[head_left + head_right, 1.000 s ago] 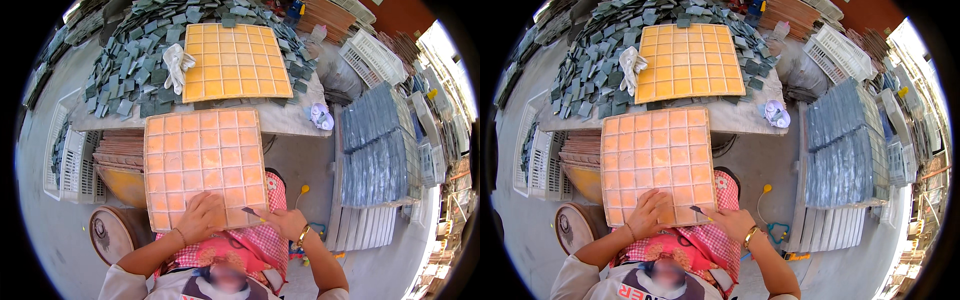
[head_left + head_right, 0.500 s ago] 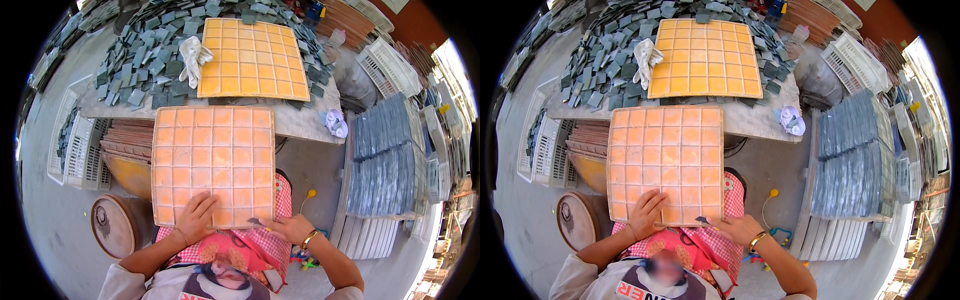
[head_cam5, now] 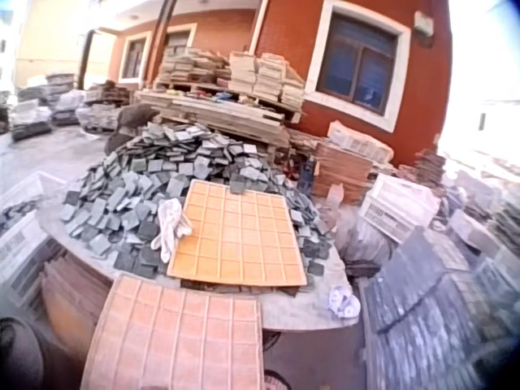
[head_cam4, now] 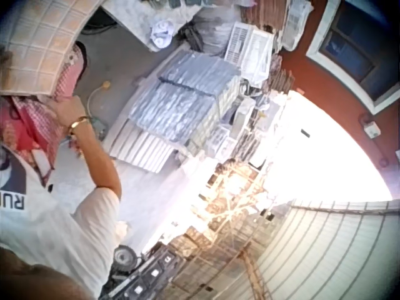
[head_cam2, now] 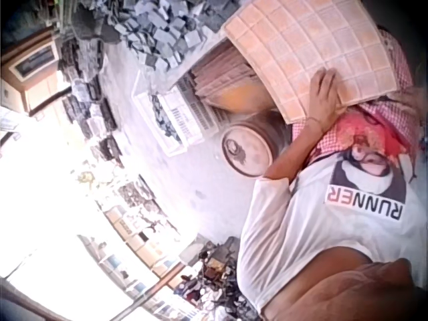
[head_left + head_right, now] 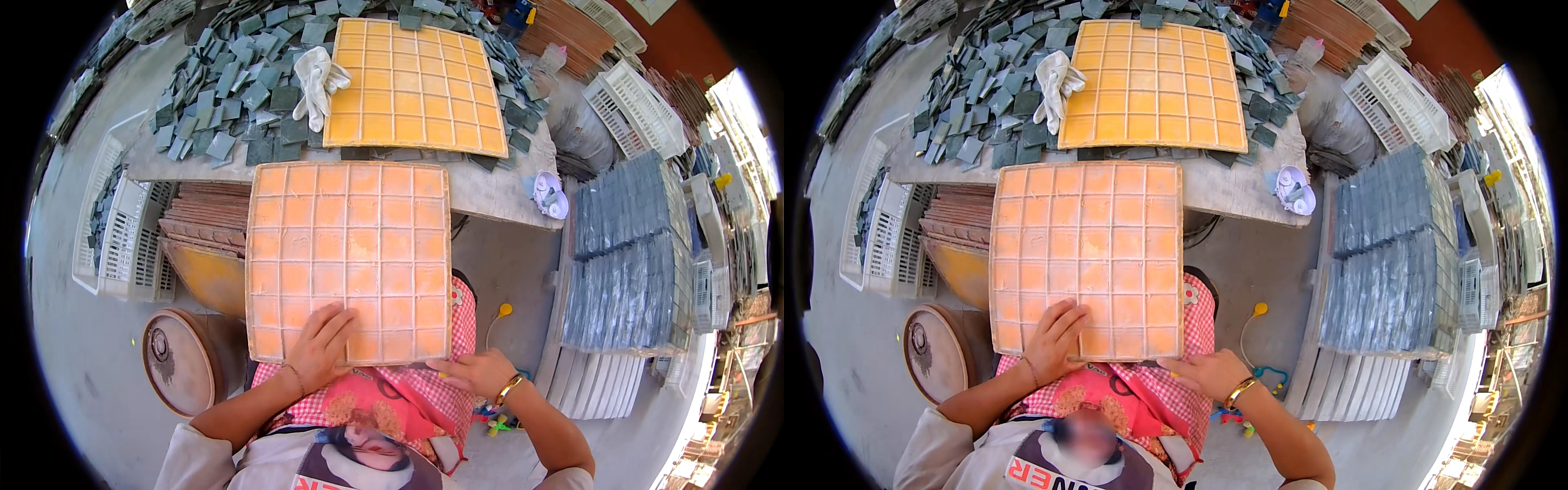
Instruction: The person uses a utility knife to score and separate individual tiles from a grid sheet. They then place the separated tiles into a nearby basket and put on a pair of white gloves.
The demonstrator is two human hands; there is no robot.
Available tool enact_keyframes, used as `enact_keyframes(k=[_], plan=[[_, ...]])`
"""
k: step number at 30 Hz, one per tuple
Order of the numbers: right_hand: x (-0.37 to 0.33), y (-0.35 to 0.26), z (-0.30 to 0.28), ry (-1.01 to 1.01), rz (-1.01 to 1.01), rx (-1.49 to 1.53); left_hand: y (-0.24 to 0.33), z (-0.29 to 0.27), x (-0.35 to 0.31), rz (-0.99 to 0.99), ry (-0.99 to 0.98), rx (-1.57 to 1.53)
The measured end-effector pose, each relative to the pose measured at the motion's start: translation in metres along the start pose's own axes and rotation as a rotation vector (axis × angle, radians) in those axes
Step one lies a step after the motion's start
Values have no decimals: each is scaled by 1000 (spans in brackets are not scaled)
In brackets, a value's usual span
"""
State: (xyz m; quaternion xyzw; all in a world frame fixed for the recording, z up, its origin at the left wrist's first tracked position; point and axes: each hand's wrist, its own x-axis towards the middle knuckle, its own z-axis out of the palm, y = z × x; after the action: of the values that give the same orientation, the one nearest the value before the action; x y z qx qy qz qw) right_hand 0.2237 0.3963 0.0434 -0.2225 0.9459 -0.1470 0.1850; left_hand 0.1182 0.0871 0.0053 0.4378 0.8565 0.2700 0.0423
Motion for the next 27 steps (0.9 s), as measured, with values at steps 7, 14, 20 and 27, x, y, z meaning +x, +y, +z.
enact_keyframes(k=[7,14,20,27], plan=[[5,4,-15,83,31,-30,1,2,1,-17,23,9],[16,1,-3,56,7,-31,0,3,0,-5,61,-22],[18,-12,-13,77,0,21,0,1,0,-12,27,-55],[77,-3,-20,-4,-119,-119,1,-6,-9,-117,-1,121]])
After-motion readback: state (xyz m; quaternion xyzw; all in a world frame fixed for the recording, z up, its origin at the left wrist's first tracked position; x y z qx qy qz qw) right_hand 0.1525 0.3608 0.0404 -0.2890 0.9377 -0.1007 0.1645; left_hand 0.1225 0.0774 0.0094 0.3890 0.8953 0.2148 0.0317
